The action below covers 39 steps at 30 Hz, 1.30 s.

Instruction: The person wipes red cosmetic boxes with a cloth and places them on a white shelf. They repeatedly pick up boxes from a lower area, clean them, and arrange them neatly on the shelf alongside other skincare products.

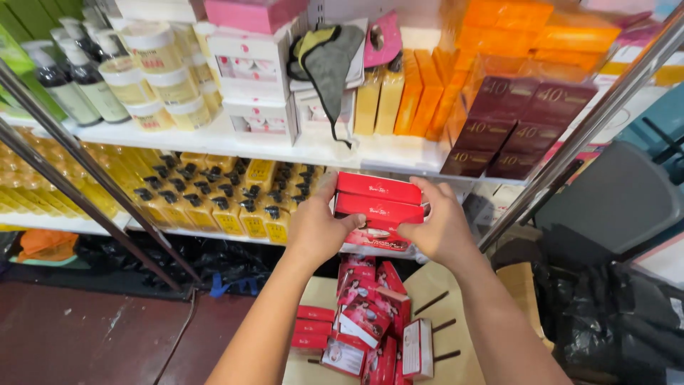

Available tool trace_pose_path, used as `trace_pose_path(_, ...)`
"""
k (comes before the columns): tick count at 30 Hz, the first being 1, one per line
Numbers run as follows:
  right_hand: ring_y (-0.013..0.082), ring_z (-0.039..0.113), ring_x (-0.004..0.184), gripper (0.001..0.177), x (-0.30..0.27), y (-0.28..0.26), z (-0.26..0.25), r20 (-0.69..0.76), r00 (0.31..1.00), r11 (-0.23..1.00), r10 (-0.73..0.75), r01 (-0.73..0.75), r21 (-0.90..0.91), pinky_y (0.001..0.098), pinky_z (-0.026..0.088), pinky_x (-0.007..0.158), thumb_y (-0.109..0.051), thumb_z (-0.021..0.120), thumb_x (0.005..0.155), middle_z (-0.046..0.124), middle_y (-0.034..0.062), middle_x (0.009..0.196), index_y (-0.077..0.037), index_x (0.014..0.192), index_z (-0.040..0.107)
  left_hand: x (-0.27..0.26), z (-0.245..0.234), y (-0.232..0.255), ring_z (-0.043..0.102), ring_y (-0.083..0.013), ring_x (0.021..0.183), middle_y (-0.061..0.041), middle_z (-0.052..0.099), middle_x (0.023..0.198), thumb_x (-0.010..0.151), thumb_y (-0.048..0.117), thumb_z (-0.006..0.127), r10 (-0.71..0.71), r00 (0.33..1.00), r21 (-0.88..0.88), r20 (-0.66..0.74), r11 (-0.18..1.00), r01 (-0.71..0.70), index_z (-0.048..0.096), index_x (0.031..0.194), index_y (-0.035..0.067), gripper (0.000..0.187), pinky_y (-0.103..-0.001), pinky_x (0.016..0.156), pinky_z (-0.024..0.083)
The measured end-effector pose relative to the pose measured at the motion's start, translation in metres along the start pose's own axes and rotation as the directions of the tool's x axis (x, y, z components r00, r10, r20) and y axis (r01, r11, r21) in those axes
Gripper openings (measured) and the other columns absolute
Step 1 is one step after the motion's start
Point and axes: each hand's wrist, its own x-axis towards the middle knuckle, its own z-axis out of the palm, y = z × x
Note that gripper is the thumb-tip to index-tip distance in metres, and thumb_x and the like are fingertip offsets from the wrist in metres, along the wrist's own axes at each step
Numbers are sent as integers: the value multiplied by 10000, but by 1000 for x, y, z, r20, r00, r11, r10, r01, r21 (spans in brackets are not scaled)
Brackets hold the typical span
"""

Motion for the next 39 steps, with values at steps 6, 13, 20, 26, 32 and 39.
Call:
trace_pose_path(6,311,623,1030,812,29,6,-18,-89,988,987,-126,116,-109,369,516,908,-146,867,568,594,169,1110,-12,1328,613,35,-19,40,701,-379,1036,-226,718,1118,653,327,915,-197,971,2,138,980,199,449,1503,86,998,-444,887,550)
trace_pose_path(13,332,620,1087,813,70,-18,-20,-158,987,993,-4,-14,-113,381,507,954,-160,852,579,588,180,1155,-21,1345,617,85,-24,41,734,-365,982,-200,754,1033,676,332,881,-187,956,-16,225,981,196,453,1514,131,962,-440,867,560)
trace_pose_path(20,349,614,1101,854,108,-27,2,-250,962,968,107,-158,-193,394,497,982,-155,858,552,580,186,1172,-37,1362,617,131,1,-1,709,-387,1010,-216,742,1058,704,288,873,-95,970,-115,225,986,123,408,1535,120,967,-454,878,551)
trace_pose_path(26,372,602,1119,824,138,-3,20,-333,942,967,31,-112,-229,407,484,1010,-151,858,585,585,205,1175,-21,1367,633,162,19,-20,702,-379,1024,-186,746,1081,728,281,863,-95,960,-105,264,986,127,345,1563,155,991,-451,891,541)
trace_pose_path(32,367,605,1132,818,166,16,28,-349,937,966,16,-105,-238,408,483,1018,-152,862,594,599,202,1189,-18,1369,636,183,39,-35,710,-373,1014,-176,753,1077,733,257,850,-46,973,-135,227,988,78,335,1564,108,989,-450,869,548)
trace_pose_path(39,364,603,1133,794,194,21,35,-334,938,954,87,-175,-244,433,484,973,-174,843,607,604,195,1216,-57,1363,629,209,68,-50,712,-383,1002,-211,743,1053,727,272,862,-97,976,-74,194,991,113,345,1548,73,990,-450,877,546)
